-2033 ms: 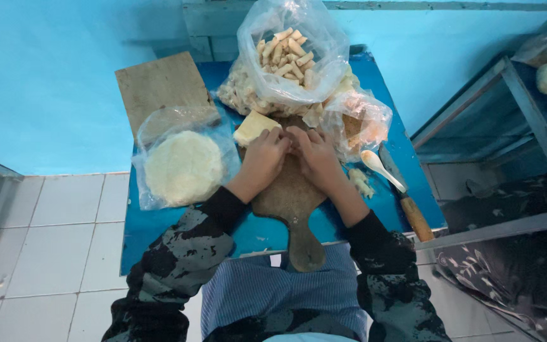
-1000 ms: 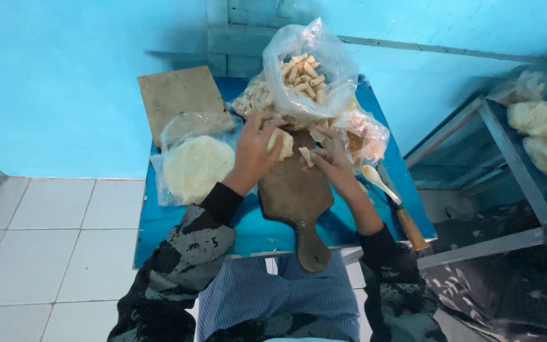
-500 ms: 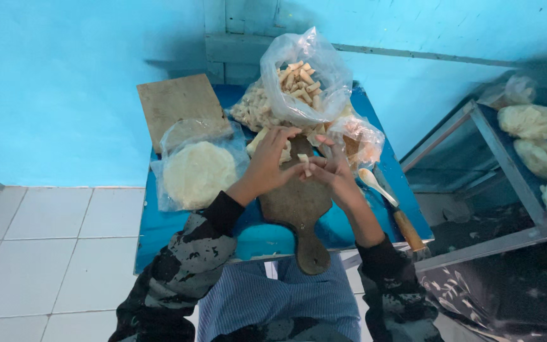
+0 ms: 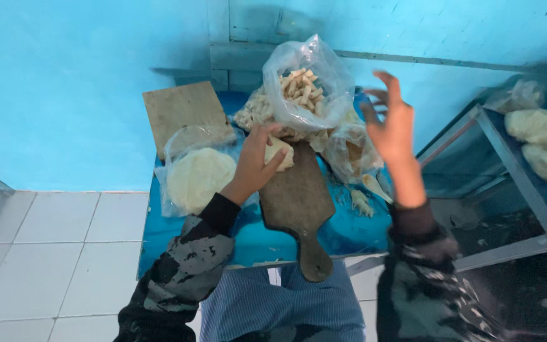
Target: The person tears thin dough sheets into small pieces by hand on a wooden board, then arranges the pieces in overlapping rows on the board, occasionally reaching into a plastic bag of brown filling bits and placing pieces on top. The person works through the dough stack piece by piece across the episode.
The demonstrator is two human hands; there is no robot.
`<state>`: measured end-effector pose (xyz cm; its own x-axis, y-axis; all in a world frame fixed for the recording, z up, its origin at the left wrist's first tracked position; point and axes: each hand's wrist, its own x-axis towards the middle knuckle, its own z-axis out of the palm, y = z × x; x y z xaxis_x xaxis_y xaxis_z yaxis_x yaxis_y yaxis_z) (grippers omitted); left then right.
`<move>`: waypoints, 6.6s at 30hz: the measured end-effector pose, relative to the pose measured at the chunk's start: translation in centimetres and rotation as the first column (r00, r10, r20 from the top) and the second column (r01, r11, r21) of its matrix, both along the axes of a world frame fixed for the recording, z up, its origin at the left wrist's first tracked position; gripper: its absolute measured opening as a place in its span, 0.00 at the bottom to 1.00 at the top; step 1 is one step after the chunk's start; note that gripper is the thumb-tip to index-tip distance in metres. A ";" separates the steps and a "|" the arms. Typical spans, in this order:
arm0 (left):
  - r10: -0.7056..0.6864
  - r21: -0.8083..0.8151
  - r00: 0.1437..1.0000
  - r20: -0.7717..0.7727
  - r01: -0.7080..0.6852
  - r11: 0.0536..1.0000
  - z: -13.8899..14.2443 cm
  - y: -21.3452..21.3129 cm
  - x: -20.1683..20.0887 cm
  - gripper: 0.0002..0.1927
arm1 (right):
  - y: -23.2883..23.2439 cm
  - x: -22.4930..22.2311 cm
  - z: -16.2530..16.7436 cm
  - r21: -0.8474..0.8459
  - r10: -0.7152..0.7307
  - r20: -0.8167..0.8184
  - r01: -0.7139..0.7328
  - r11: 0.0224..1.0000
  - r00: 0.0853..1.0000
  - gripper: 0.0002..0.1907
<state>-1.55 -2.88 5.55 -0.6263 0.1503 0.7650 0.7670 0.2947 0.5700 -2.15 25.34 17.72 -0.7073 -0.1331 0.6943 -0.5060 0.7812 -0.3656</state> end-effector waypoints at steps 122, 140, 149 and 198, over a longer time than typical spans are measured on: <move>-0.117 -0.602 0.895 -0.430 -0.187 0.776 -3.1 9.6 -0.9 0.19 | 7.3 7.5 -11.0 0.583 0.071 0.092 -0.112 0.805 0.993 0.27; -0.078 -0.664 0.847 -0.527 -0.352 0.660 -5.1 14.2 -1.6 0.08 | 9.0 6.6 -9.4 0.284 0.083 0.177 -0.131 0.950 0.981 0.23; -0.066 -0.649 0.845 -0.530 -0.354 0.674 -4.2 13.8 -0.5 0.07 | 7.4 1.9 -12.1 0.569 -0.243 0.074 0.159 0.807 0.967 0.22; 0.058 -0.536 0.827 -0.559 -0.414 0.736 -4.0 16.3 -2.6 0.09 | 10.2 2.0 -14.4 0.696 -0.123 -0.027 0.107 0.710 0.992 0.22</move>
